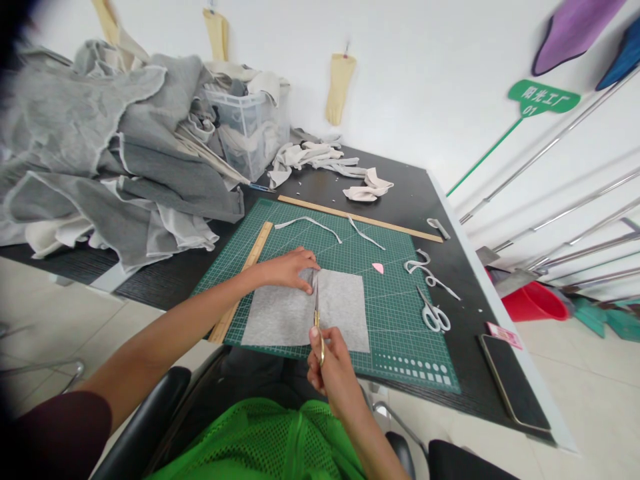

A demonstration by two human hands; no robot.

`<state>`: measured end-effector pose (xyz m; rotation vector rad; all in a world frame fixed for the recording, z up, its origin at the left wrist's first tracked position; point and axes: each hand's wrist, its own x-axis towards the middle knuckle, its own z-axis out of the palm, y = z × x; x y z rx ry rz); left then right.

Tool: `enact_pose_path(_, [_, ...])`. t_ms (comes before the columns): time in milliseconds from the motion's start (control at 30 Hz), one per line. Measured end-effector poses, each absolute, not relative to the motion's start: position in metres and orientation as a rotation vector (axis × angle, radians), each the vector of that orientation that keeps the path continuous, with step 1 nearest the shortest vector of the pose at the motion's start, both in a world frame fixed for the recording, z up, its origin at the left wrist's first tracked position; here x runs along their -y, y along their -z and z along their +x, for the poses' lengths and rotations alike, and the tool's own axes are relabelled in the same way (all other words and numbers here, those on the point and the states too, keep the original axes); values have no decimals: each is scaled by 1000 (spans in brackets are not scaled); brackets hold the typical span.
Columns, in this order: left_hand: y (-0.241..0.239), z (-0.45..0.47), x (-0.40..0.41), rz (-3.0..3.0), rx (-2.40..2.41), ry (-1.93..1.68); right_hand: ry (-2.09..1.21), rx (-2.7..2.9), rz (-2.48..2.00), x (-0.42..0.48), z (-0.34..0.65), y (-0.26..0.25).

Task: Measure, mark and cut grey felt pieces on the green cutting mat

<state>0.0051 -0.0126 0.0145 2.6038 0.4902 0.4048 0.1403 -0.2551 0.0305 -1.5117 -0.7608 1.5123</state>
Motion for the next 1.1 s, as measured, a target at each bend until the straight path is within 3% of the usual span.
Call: enact_pose_path(1100, [-13, 8, 10, 2567, -465, -500, -1494, 761, -1539, 260, 137, -27])
